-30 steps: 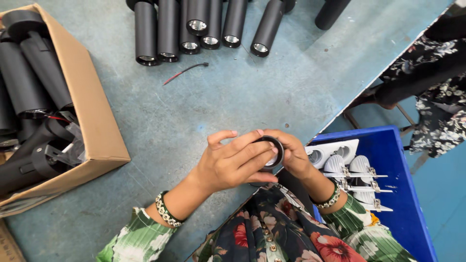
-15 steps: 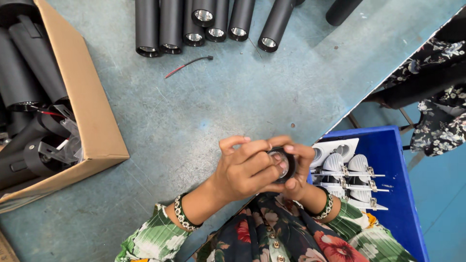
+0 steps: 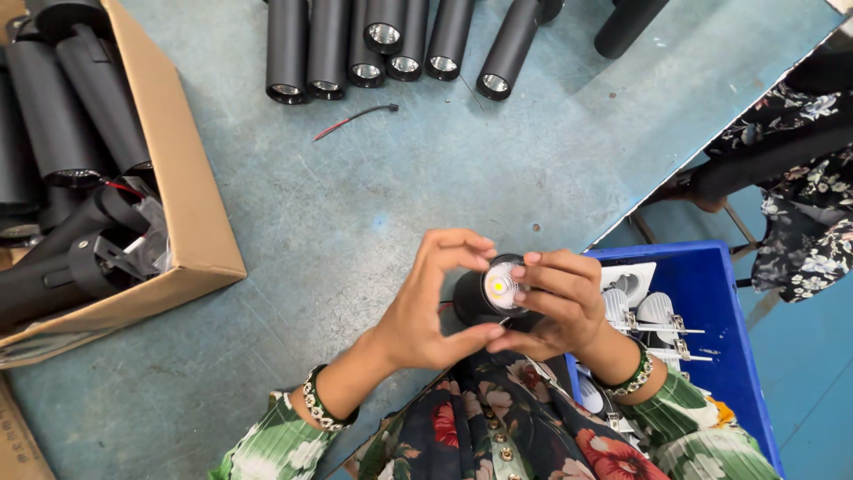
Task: The person assembles black cylindrical light fixtures by hand, inserting internal components and attaching a retaining ring, before placing the completed units into a cardboard box.
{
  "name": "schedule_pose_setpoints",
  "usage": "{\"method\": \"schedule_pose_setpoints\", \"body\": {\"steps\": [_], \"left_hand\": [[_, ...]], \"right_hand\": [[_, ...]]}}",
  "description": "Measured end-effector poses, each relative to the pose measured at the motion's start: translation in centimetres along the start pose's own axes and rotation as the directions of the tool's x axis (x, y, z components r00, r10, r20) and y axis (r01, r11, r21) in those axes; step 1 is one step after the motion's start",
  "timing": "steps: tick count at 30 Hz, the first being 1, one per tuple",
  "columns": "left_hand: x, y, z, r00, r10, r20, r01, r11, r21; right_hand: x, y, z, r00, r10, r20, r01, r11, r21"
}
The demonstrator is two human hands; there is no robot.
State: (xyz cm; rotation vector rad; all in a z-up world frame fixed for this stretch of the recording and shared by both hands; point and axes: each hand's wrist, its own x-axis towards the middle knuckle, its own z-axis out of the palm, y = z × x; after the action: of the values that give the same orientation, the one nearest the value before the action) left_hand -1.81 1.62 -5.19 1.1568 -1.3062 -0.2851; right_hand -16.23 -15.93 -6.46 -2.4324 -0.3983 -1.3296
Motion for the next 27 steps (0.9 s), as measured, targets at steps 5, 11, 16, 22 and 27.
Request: {"method": "schedule_pose_setpoints", "body": {"steps": [5,11,16,22,27], "left_hand": [[0.9,1.2,0.2,0.908,-0.418,0.017,0.402,0.862,-0.307],[1.3,1.7,0.9,0.910,-0.415,0.001,0.407,0.892,-0.198],[1.1,1.3,2.3,0.817,-0.574,0.047,0.527,0.712,-0.464],[0.6,1.4,3.0,0.888,-0.458,-0.046,0.411,0.834,-0.369],[0.9,1.1,2.9,0.879,-0.474,-0.043,0.417,0.810,-0.413]], "right_hand": [[2.0,-0.9,-0.9,0.995,0.000,0.101,0.017,0.986,-0.168],[1.4,-0.9,-0.4,0.998,0.017,0.055,-0.009,0.991,-0.134],[-0.4,-0.3,0.0,0.999,-0.029,0.013,0.031,0.989,-0.144],[-2.7,-0.8,-1.0,0.996,0.009,0.085,0.009,0.978,-0.210],[-3.0,-0.4,-0.4,0.998,-0.035,0.048,0.046,0.969,-0.243]]}}
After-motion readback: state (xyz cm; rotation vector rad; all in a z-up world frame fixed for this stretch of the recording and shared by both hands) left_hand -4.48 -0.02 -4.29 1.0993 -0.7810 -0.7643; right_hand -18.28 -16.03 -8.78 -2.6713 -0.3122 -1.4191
